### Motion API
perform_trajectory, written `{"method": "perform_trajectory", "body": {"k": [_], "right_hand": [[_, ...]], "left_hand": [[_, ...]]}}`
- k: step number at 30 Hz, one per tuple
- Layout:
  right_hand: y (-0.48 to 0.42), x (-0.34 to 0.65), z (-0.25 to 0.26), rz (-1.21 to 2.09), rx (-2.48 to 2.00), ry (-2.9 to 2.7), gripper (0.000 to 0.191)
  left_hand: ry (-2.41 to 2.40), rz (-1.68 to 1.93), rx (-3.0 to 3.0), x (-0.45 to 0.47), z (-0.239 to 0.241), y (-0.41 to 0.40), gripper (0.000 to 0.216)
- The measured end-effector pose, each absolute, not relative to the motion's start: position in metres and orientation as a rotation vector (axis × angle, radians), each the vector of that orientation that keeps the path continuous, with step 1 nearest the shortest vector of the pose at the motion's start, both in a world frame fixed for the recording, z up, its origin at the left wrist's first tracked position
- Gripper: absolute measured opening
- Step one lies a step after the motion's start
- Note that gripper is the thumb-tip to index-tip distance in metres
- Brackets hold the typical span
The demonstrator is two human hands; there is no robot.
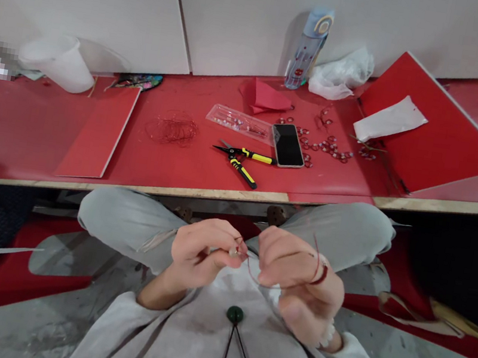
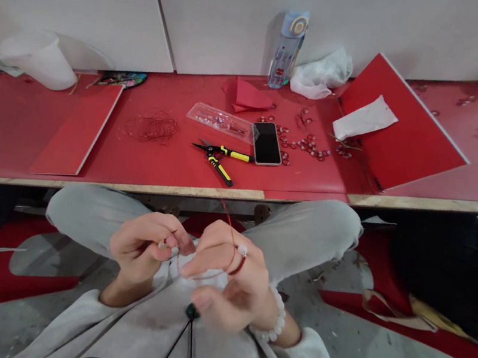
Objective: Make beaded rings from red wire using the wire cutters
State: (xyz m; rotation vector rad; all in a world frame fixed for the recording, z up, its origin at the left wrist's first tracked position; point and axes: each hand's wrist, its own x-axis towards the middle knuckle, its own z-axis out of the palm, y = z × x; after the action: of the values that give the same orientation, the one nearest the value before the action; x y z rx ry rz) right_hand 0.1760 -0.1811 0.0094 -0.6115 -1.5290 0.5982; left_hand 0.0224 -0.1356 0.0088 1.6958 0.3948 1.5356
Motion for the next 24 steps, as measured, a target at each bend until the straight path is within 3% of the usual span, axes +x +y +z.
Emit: {"method": "perform_trajectory", "body": {"k": [9, 20, 24], "right_hand": [[-0.170, 0.167, 0.018, 0.405, -0.760, -1.512, 0.030], [-0.172, 0.166, 0.024, 0.874, -0.768, -1.279, 0.017], [-0.173, 0.163, 0.026, 0.745, -0.797, -1.284, 0.020]], "left_hand": [[0.391, 1.520, 1.906, 0.021, 0.011, -0.135, 0.023], [0.502, 1.305, 2.183, 0.014, 0.021, -0.140, 0.029], [0.521, 1.273, 2.206, 0.014, 0.025, -0.143, 0.030]]}}
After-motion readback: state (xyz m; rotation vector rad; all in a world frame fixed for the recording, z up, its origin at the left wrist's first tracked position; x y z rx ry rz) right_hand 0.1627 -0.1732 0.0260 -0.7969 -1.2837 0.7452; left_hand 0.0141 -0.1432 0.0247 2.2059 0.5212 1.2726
